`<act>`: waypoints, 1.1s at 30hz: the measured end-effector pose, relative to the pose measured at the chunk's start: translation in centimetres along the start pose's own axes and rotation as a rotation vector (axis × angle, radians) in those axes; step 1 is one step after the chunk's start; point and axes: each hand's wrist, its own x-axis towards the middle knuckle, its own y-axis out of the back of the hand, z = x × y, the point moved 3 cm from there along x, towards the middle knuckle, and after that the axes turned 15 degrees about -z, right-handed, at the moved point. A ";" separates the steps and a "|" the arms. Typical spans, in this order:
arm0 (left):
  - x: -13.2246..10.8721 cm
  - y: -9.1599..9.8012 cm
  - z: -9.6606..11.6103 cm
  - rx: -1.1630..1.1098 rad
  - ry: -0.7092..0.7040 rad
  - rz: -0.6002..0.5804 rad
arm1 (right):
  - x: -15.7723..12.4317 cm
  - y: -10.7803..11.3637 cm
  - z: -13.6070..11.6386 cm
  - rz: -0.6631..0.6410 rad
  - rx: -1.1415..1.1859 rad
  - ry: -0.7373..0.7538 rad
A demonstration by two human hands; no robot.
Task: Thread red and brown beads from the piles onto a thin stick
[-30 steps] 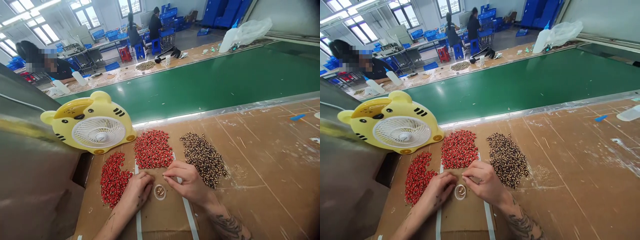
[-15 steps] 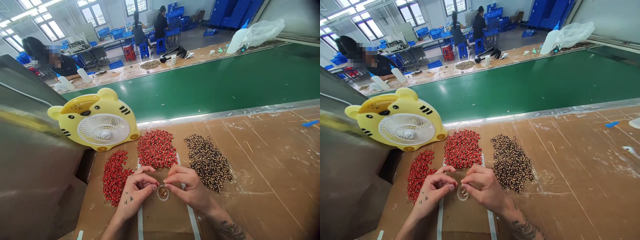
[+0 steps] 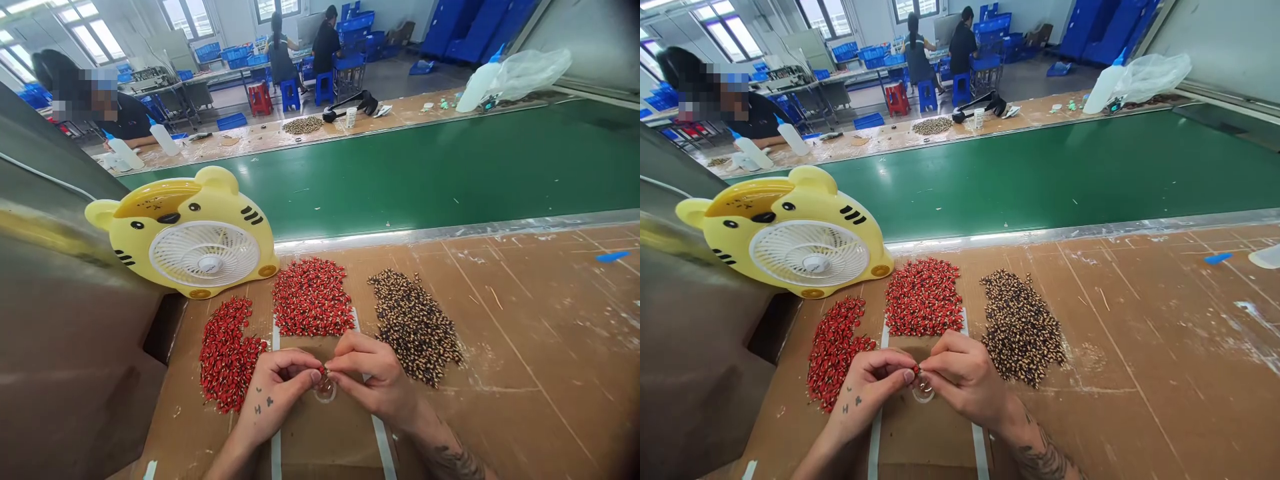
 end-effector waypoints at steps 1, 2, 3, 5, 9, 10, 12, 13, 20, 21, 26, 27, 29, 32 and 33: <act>0.0 0.0 0.0 0.041 -0.011 -0.001 | 0.0 0.0 0.0 -0.001 -0.004 0.002; 0.0 0.0 0.1 0.080 -0.020 -0.004 | 0.0 0.0 0.0 -0.002 -0.012 0.007; -0.1 0.0 0.1 0.116 -0.028 -0.007 | 0.0 -0.1 0.0 -0.003 -0.022 0.013; -0.1 0.0 0.2 0.182 -0.039 -0.010 | 0.0 -0.1 -0.2 -0.003 -0.047 0.022; -0.1 -0.1 0.5 0.286 -0.046 -0.019 | 0.1 0.0 -0.4 -0.024 -0.093 0.017; -0.1 -0.1 0.6 0.307 -0.043 -0.018 | 0.2 0.0 -0.4 -0.033 -0.105 0.016; 0.0 -0.1 0.6 0.335 -0.029 0.000 | 0.3 0.0 -0.5 -0.047 -0.126 0.024; 0.0 -0.1 0.6 0.340 -0.020 0.015 | 0.3 0.1 -0.5 -0.052 -0.131 0.029; -0.1 -0.1 -0.4 0.296 -0.014 0.115 | 0.3 -0.1 -0.3 -0.066 -0.129 0.032; -0.1 -0.1 -0.5 0.285 -0.022 0.131 | 0.3 -0.1 -0.3 -0.068 -0.126 0.029; -0.2 -0.1 -0.6 0.292 -0.085 0.130 | 0.2 -0.1 -0.4 -0.074 -0.086 0.007; -0.3 -0.2 -0.5 0.311 -0.110 0.125 | 0.3 0.0 -0.5 -0.065 -0.078 0.000; -0.6 -0.3 -0.1 0.368 -0.190 0.128 | 0.3 0.1 -0.7 -0.040 -0.064 -0.011; -1.1 -0.7 0.5 0.506 -0.374 0.137 | 0.3 0.2 -0.9 -0.006 -0.046 -0.018; -1.3 -0.8 0.7 0.563 -0.439 0.142 | 0.3 0.2 -0.9 -0.002 -0.044 -0.012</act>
